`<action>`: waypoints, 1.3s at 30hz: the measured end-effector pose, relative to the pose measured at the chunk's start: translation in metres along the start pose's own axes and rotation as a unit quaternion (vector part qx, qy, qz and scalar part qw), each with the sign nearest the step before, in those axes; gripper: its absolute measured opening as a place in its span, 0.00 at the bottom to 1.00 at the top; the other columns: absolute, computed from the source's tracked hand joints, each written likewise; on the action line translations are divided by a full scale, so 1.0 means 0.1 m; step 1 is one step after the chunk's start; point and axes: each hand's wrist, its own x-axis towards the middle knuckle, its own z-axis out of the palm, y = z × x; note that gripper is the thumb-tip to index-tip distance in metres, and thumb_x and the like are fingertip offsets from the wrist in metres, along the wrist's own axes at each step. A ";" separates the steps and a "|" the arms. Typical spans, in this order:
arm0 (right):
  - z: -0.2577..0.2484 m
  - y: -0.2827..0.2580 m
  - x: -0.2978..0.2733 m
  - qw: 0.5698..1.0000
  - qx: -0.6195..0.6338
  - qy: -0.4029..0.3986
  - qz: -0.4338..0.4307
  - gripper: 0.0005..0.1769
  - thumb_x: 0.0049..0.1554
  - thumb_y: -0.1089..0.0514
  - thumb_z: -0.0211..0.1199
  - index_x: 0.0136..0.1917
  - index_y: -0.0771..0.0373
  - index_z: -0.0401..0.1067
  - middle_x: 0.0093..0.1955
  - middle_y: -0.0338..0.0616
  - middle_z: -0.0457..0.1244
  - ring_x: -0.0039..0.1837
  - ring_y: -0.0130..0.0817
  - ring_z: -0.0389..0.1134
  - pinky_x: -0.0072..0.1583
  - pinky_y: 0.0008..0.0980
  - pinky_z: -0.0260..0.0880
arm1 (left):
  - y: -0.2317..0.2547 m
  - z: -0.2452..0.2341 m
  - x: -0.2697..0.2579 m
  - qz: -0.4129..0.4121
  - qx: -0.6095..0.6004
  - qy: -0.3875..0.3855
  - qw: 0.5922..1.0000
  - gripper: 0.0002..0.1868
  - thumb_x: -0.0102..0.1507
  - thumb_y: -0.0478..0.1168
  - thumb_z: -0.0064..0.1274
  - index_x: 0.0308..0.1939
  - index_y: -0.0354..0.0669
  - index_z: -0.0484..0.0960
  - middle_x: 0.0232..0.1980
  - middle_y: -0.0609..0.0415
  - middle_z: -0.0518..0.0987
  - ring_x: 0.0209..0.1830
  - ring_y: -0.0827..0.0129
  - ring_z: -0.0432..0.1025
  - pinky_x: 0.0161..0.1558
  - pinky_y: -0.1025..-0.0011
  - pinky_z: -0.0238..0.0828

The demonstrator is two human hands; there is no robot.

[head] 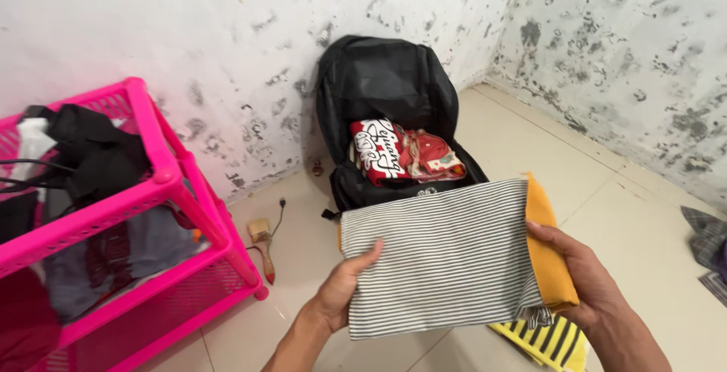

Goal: The person folds several shirts and places them into a black backpack. They fold a red and white patterned shirt, a yellow and white striped shirt, a yellow shirt with a flag design, a white shirt with yellow stripes, and a red shirt, then place each into the backpack and zip it closed.

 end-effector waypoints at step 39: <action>0.68 1.36 0.01 0.806 -0.412 -0.176 -0.387 0.42 0.66 0.36 0.41 0.83 0.60 0.43 0.87 0.54 0.37 0.87 0.50 0.36 0.79 0.48 0.36 | 0.00 0.42 -0.12 0.017 -0.037 -0.011 0.999 0.28 0.72 0.57 0.38 0.63 0.40 0.74 0.52 0.52 0.81 0.49 0.69 0.78 0.50 0.69 0.79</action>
